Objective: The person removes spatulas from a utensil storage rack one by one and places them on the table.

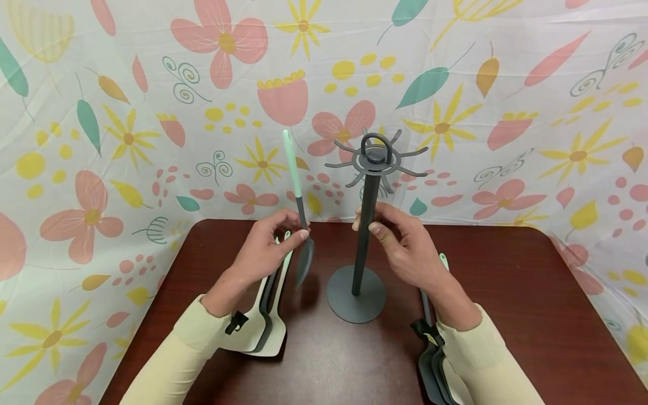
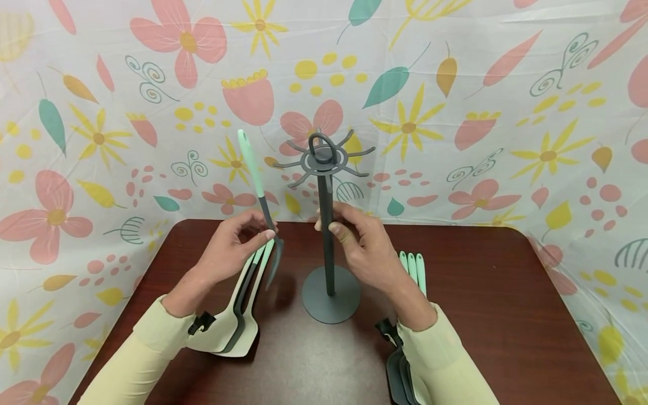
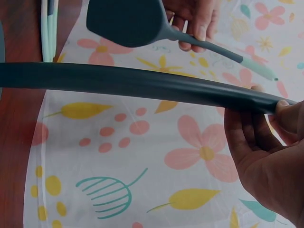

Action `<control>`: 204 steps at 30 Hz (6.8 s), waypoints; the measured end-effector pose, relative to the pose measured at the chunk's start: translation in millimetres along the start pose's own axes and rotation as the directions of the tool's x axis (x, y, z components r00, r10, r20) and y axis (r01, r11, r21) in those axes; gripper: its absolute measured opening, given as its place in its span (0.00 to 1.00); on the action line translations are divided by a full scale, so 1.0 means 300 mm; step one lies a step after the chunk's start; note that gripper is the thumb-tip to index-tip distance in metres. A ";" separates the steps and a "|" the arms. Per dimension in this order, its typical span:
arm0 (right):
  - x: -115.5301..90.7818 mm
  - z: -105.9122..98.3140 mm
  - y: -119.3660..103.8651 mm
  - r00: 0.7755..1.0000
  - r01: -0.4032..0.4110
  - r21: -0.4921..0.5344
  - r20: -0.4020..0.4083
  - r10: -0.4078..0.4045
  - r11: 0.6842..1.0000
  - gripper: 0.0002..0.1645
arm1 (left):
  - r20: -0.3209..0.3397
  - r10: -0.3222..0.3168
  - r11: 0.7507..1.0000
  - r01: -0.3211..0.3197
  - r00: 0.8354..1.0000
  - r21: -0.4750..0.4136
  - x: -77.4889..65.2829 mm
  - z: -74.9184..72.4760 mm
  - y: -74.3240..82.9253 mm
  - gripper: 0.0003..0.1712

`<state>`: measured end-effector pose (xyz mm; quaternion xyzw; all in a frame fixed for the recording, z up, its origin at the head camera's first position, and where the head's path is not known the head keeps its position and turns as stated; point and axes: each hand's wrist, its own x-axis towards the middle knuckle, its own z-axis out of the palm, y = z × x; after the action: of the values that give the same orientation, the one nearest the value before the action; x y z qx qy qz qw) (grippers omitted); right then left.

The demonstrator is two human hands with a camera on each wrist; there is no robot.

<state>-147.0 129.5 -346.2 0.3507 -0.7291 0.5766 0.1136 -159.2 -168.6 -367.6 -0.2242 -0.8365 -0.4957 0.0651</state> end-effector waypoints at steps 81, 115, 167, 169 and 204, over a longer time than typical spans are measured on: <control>-0.001 -0.001 0.000 1.000 -0.018 0.048 0.020 0.017 0.999 0.16 | 0.067 -0.398 0.892 0.369 0.915 0.261 -0.183 -0.187 -0.259 0.07; -0.006 0.000 0.009 1.000 -0.007 -0.001 0.002 0.007 1.000 0.19 | 0.201 -0.568 0.806 0.488 0.798 0.336 -0.245 -0.173 -0.367 0.10; -0.003 -0.001 0.007 0.999 -0.011 0.060 0.033 0.009 0.998 0.13 | 0.253 -0.627 0.775 0.558 0.737 0.298 -0.270 -0.155 -0.418 0.11; -0.003 -0.001 0.007 0.999 -0.010 0.059 0.031 0.009 0.998 0.14 | 0.246 -0.629 0.773 0.556 0.738 0.305 -0.273 -0.153 -0.419 0.11; -0.008 0.005 0.000 1.000 -0.001 0.035 0.013 0.001 0.999 0.14 | 0.168 -0.634 0.755 0.556 0.755 0.348 -0.305 -0.133 -0.411 0.12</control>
<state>-145.0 129.0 -348.1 0.3560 -0.7199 0.5870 0.1027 -136.3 -281.7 -476.5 0.0012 -0.9252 -0.3321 -0.1837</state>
